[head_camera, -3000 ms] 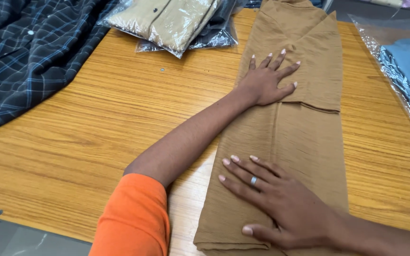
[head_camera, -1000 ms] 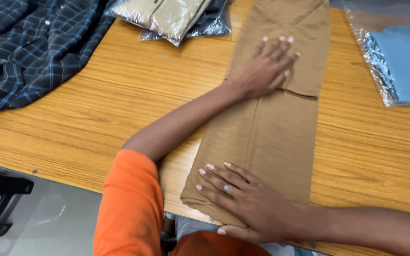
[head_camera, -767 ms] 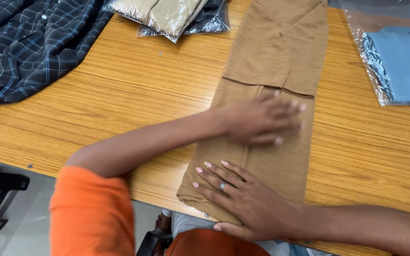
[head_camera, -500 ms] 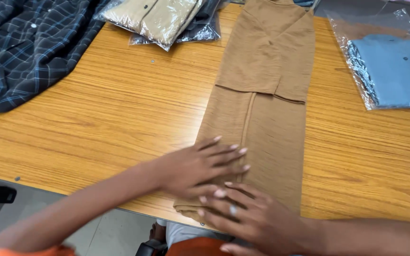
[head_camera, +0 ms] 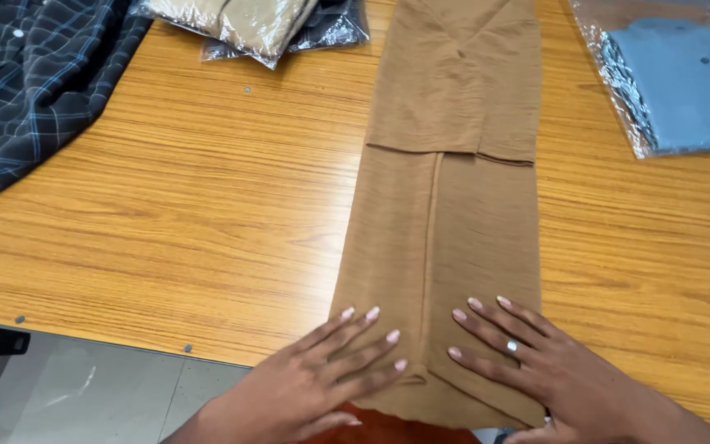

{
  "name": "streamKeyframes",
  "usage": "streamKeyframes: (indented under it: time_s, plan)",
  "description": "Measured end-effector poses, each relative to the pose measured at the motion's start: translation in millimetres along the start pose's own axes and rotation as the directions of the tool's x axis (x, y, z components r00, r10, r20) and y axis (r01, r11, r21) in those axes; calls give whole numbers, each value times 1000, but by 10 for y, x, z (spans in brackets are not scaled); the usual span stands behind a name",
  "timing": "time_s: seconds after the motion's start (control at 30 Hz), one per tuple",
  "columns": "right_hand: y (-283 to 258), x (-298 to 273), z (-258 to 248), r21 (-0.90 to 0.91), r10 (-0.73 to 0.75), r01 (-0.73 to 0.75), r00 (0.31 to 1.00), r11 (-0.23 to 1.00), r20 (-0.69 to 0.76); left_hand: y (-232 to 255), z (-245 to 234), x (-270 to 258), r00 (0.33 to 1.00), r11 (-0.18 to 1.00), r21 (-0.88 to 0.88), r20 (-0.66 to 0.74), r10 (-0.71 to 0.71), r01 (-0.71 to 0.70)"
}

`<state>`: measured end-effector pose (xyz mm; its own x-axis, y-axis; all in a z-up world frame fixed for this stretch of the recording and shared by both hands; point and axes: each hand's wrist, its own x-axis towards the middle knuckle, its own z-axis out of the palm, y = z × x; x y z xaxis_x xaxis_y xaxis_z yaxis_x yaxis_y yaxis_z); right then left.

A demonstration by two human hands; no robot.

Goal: Folding a brown button-down shirt and placing it into a plastic bag.

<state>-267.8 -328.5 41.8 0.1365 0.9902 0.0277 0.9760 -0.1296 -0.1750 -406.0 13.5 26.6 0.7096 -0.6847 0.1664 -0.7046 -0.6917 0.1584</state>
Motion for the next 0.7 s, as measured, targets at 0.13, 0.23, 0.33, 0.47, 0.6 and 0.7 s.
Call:
streamKeyframes:
  time_s: [0.13,0.23,0.33,0.47,0.6,0.7]
  plan:
    - [-85,-194,96,-102,-21,18,999,995,-26,46,77,-3,1000,1000,4,-6,-29,29]
    - [-101,-342,213,-146,-42,21,989,989,-143,52,173,-42,992,995,49,-94,-84,89]
    - [-137,-462,261,-224,1,-34,989,974,-147,45,222,-92,984,992,79,-159,-80,94]
    - [-205,-552,259,-238,38,-89,976,967,-213,46,283,-117,978,983,160,-198,-59,92]
    - [-274,-569,299,-203,126,-185,954,961,-273,79,308,-150,954,984,168,-299,-9,62]
    - [-317,-590,286,-168,150,-213,935,963,-322,115,177,-162,930,989,147,-365,39,16]
